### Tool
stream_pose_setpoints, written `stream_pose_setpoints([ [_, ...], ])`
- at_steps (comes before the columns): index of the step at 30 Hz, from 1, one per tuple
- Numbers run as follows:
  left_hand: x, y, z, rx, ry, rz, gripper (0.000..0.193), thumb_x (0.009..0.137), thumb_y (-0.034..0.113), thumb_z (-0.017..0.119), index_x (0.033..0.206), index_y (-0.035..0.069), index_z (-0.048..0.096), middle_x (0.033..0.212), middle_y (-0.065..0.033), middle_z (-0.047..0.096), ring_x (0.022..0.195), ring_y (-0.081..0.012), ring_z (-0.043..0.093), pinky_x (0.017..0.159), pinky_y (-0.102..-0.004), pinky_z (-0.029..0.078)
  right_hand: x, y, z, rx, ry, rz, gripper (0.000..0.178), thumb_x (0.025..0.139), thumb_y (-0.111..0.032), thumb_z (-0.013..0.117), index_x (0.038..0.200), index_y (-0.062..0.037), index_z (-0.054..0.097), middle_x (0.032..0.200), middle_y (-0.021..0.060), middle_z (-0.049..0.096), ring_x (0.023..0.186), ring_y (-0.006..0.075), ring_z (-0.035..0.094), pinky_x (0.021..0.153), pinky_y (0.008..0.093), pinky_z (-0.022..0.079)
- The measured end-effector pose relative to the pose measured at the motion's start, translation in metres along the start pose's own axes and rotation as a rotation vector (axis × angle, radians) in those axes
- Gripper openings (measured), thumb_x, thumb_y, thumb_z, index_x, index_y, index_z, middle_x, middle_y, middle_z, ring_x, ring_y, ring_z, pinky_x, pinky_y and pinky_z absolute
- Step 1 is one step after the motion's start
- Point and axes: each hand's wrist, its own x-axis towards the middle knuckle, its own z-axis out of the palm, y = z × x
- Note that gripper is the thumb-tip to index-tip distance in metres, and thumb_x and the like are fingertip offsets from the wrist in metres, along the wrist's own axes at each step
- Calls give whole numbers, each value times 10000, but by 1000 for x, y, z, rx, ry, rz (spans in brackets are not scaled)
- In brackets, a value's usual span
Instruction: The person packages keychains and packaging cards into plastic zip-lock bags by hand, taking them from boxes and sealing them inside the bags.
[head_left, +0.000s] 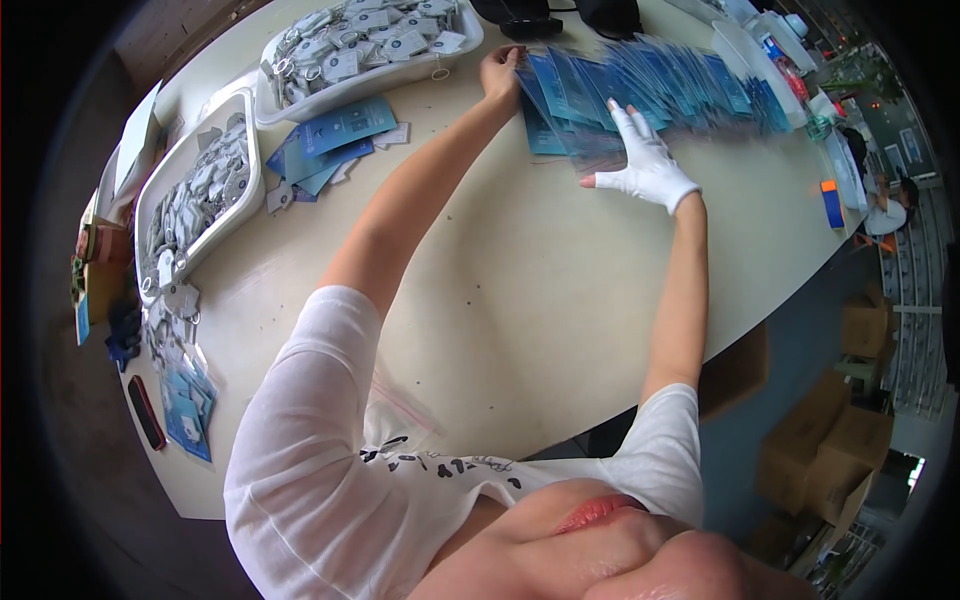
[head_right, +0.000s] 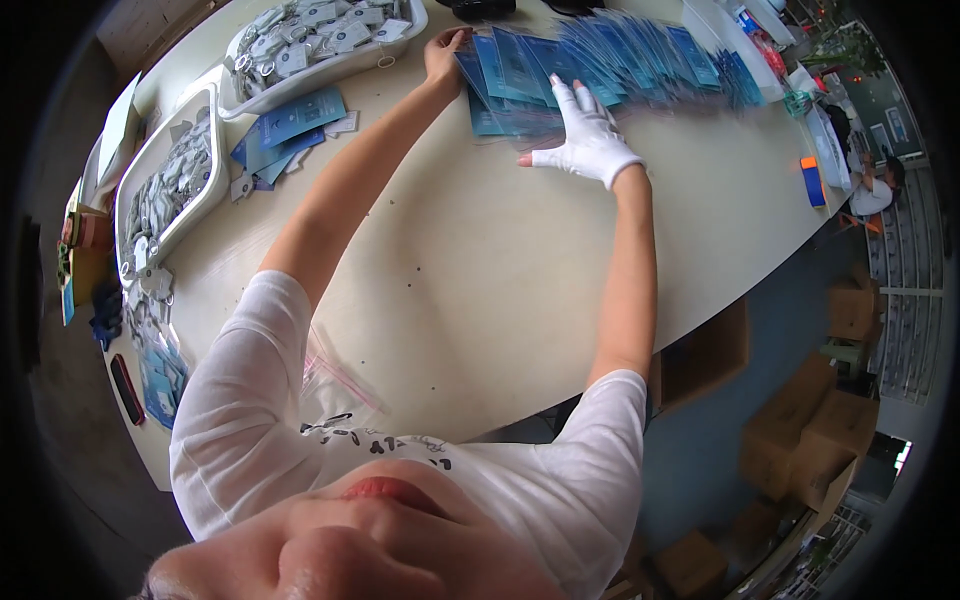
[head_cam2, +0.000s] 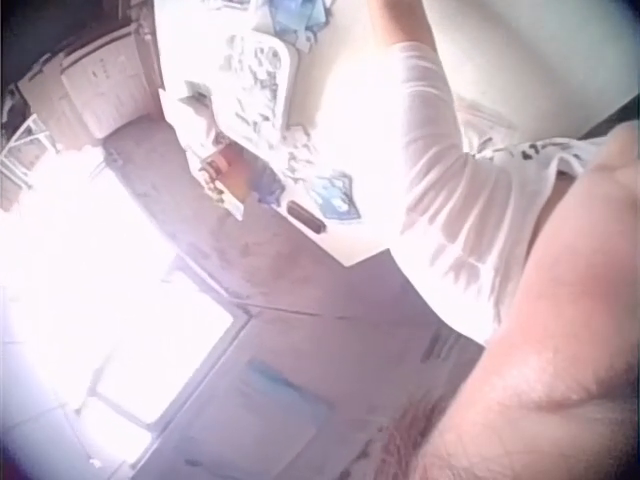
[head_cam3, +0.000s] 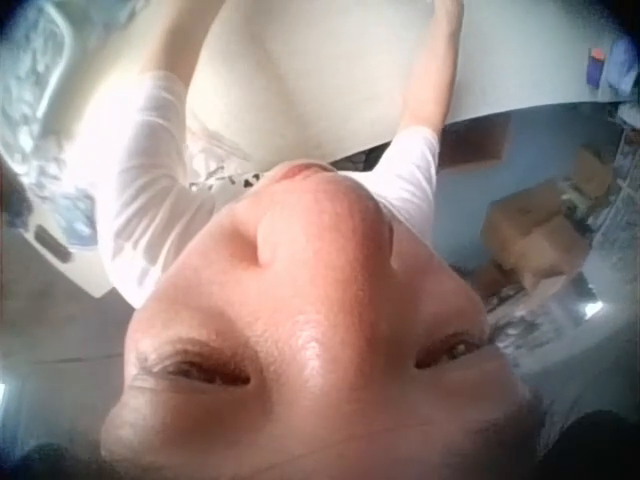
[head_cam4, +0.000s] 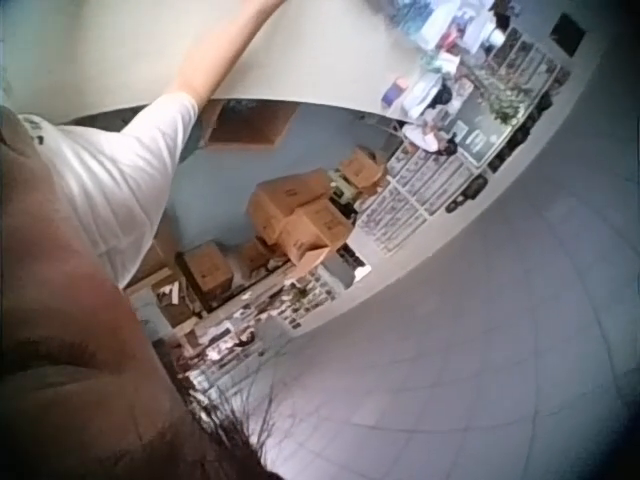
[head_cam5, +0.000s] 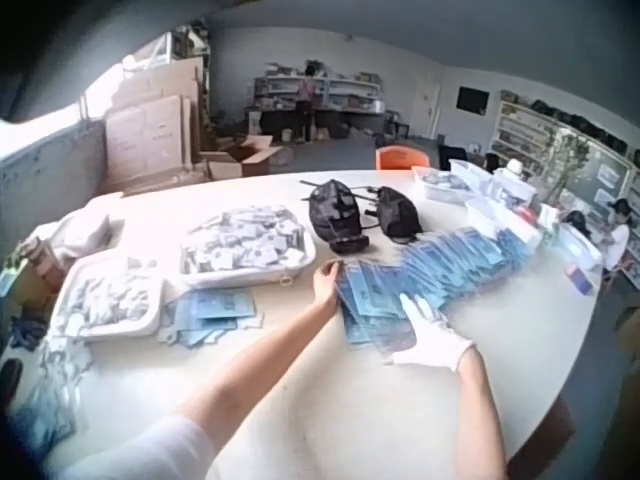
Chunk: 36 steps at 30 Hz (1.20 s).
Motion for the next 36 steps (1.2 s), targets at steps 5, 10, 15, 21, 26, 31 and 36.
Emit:
stream_pose_setpoints([
  [5, -1, -13, 31, 349, 239, 83, 123, 894, 56, 569, 920, -24, 659, 809, -109, 692, 742, -183, 656, 705, -308, 515, 14, -25, 23, 113, 323, -54, 1184, 561, -702, 724, 1473, -147, 214, 1481, 244, 232, 1371, 399, 233, 1109, 490, 225],
  [10, -9, 4, 13, 528, 231, 217, 177, 898, 134, 571, 954, -8, 661, 841, -134, 696, 793, -223, 676, 762, -320, 511, 45, -36, 53, -205, 530, -18, 815, 705, -478, 721, 1369, -130, 400, 1326, 188, 470, 1235, 353, 430, 1036, 461, 340],
  [15, -58, 15, 3, 802, -253, 469, 586, 892, 408, 591, 1364, 101, 431, 1400, -214, 401, 1253, -331, 442, 1012, -398, 384, 46, -24, 47, -182, 507, 89, 683, 705, -461, 736, 1251, -128, 496, 1226, 117, 538, 1113, 305, 518, 900, 418, 438],
  [21, -42, 19, 30, 747, -210, 385, 807, 827, 634, 538, 1410, 105, 363, 1445, -205, 310, 1406, -333, 157, 1132, -466, 115, 43, -26, 47, -188, 736, 60, 990, 657, -723, 637, 1366, -79, 384, 1344, 225, 418, 1274, 432, 335, 1046, 558, 253],
  [26, -58, 4, 46, 661, -323, 437, 616, 854, 585, 531, 1160, 54, 588, 1320, -217, 454, 1362, -340, 247, 1107, -457, 171, 50, 13, 68, -120, 611, 354, 1002, 733, -805, 446, 1406, -72, 334, 1406, 277, 342, 1303, 436, 307, 1062, 549, 233],
  [31, -66, 15, 6, 872, -310, 615, 443, 824, 494, 625, 1076, 131, 658, 1325, -209, 432, 1318, -366, 297, 1070, -535, 216, 70, 15, 59, 362, 462, 323, 1013, 767, -754, 489, 1392, 27, 328, 1346, 319, 402, 1282, 422, 370, 1071, 449, 289],
  [36, -109, 80, -7, 972, -400, 685, 630, 722, 355, 736, 1294, 239, 501, 1404, -275, 299, 1332, -453, 248, 1009, -610, 247, 79, 68, 53, 90, 260, 299, 890, 804, -663, 539, 1298, 72, 460, 1313, 268, 490, 1215, 393, 471, 1032, 415, 359],
])
